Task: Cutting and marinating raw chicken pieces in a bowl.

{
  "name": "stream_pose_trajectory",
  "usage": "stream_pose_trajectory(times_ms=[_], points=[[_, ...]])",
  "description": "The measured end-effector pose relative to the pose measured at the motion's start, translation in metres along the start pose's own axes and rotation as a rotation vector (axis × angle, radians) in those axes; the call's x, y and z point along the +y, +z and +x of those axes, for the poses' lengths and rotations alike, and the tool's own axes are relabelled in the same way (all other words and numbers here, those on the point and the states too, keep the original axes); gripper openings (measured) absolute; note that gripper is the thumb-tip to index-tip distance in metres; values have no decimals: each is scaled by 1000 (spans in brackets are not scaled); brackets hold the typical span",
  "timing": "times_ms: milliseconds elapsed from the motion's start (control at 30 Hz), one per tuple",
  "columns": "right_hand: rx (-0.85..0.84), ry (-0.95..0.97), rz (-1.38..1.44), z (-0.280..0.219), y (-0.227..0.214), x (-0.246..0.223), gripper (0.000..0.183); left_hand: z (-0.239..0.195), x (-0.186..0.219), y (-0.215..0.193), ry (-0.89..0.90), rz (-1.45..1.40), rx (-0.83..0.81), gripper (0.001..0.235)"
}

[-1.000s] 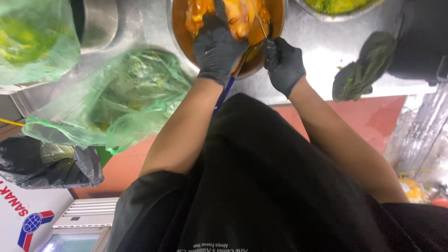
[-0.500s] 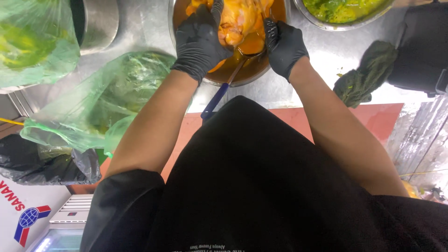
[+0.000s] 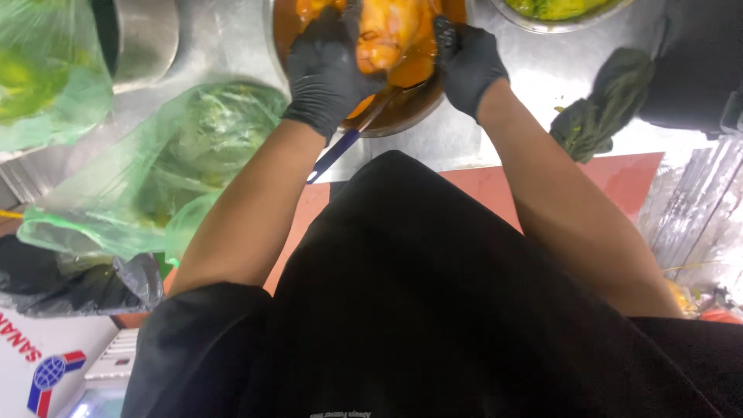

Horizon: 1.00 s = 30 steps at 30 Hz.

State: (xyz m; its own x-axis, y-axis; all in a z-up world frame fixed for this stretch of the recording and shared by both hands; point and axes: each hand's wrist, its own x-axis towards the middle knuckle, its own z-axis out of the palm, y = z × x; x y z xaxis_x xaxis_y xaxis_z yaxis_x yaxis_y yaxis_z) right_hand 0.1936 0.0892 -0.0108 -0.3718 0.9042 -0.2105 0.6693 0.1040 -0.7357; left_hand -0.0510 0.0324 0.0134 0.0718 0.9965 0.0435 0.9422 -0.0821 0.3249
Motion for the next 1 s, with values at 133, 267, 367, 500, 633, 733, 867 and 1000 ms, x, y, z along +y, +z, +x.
stream_pose_trajectory(times_ms=[133,267,367,500,633,733,867,1000], points=[[41,-64,42,-1,3,-8,34,-4,-12,12,14,55,34,89],[28,76,222,-57,-19,-22,28,-10,-21,12,-21,33,-36,84],[137,105,166,-124,-20,32,20,-12,-26,18,-42,-15,-23,98],[107,140,-535,-196,-5,137,29,-13,-28,24,-41,-2,15,106],[26,158,-526,-187,-2,157,27,-16,-27,20,-55,15,-7,107],[26,149,-560,-157,4,162,20,-18,-26,21,-52,0,-26,107],[333,-30,-365,-117,-22,85,35,-20,-27,16,15,7,45,111],[105,-497,-405,-37,-71,-16,65,-23,-36,18,95,42,33,116]])
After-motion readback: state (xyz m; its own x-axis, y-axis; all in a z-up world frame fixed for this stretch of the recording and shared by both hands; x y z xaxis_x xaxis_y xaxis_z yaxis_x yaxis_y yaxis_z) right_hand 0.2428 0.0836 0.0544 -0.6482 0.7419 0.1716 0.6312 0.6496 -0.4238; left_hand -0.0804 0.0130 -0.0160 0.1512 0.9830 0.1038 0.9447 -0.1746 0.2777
